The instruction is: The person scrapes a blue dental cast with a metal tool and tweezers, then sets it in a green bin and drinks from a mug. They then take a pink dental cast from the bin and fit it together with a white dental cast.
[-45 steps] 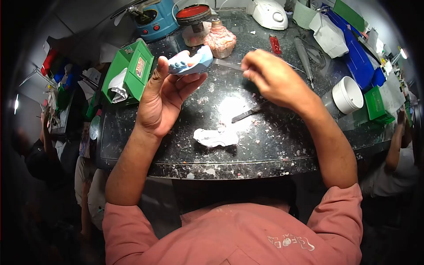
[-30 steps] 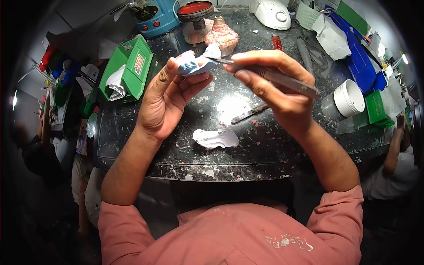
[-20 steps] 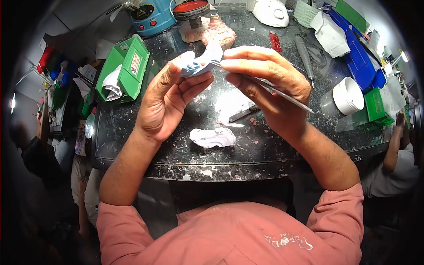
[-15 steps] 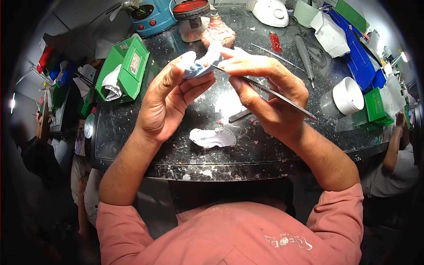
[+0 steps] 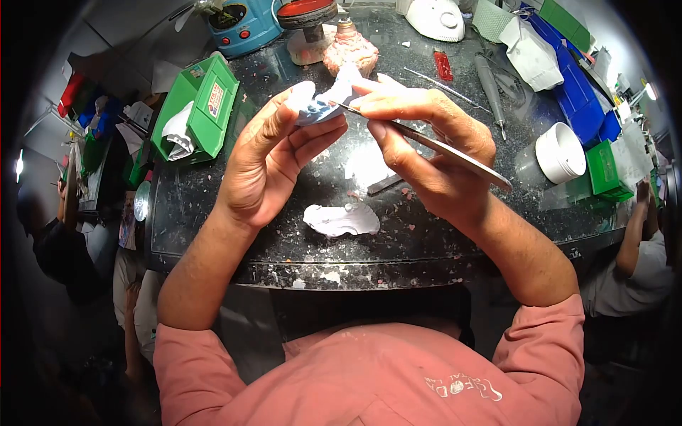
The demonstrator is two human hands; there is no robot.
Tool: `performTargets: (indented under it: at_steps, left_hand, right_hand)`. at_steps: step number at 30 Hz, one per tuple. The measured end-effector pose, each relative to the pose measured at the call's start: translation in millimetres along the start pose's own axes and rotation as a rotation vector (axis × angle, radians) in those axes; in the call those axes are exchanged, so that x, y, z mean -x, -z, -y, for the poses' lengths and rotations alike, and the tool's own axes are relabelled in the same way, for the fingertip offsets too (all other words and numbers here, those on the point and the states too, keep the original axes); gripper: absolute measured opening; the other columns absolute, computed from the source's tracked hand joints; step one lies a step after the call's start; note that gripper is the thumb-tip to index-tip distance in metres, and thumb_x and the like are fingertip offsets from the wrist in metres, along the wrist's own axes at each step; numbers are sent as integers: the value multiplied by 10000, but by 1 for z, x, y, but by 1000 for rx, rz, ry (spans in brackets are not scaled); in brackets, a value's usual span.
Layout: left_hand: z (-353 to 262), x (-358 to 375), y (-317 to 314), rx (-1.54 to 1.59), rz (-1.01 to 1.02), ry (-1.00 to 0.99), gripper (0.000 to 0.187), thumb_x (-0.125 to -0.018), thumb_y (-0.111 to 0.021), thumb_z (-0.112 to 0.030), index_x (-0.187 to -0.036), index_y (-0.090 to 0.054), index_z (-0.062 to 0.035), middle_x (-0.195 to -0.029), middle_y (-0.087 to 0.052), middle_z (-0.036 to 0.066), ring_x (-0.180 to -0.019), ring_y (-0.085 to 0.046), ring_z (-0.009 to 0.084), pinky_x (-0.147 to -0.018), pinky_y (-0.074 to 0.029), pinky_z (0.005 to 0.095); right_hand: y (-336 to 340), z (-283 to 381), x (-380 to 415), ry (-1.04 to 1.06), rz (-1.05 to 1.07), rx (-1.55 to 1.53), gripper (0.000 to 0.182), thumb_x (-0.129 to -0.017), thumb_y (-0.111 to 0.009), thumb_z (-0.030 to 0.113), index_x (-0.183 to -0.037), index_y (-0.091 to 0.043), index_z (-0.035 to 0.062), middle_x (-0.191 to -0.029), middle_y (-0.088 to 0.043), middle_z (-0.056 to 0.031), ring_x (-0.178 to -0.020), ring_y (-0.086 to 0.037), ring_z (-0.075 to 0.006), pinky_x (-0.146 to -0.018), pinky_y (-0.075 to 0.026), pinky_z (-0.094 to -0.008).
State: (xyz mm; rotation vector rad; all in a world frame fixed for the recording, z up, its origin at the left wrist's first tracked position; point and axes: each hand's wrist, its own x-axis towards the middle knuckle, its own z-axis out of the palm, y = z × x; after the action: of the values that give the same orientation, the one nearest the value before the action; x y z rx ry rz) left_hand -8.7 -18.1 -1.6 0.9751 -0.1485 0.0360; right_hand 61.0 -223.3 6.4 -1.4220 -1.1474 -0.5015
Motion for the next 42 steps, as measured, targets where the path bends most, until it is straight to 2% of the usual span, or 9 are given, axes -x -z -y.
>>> performTargets:
  at_steps: [3,5,24,26,33,42]
  left_hand:
    - [0,0,0,-9,10,-1,556,-965,-601,-324,-1342,-434,49,-1248,-604,176,-1166,-604,280,-1082,-449,429]
    - [0,0,1,-27,17,-5,548,-966,-600,-325,-1336,-446,48,-1243,-607,171,-1158,-608,275,-1080,-452,425]
    - [0,-1,4,-9,-4,-13,500,-971,-589,-336,-1268,-505,57,-1189,-630,186,-1121,-626,294,-1052,-478,440]
    - [0,-1,6,-4,-20,-17,486,-974,-584,-333,-1253,-517,60,-1187,-632,189,-1113,-629,302,-1048,-481,450]
    - [0,-1,9,0,-11,-7,479,-979,-574,-341,-1233,-533,63,-1171,-641,196,-1093,-639,306,-1033,-491,449]
    - [-2,-3,9,-98,-54,-42,478,-974,-582,-363,-1213,-562,50,-1065,-684,170,-1008,-670,242,-990,-518,414]
  right_hand:
    - [0,1,-1,25,-9,19,194,-787,-719,-16,-976,-698,20,-978,-720,-128,-950,-713,-215,-840,-554,-312]
    - [4,4,-2,14,71,16,197,-820,-653,-109,-1003,-667,-35,-1000,-706,-154,-1069,-676,-298,-915,-533,-367]
    - [5,3,-3,12,111,5,200,-808,-656,-119,-992,-669,-41,-988,-709,-157,-1069,-675,-315,-913,-540,-372]
    - [2,-2,-2,33,34,35,198,-769,-711,-24,-957,-700,33,-960,-721,-122,-927,-715,-216,-841,-557,-320]
    - [6,-2,-6,81,71,74,221,-757,-720,-25,-967,-709,41,-939,-721,-107,-884,-718,-206,-793,-559,-307]
    - [8,4,-7,37,124,74,211,-754,-716,-17,-955,-711,46,-908,-721,-87,-829,-714,-187,-755,-557,-290]
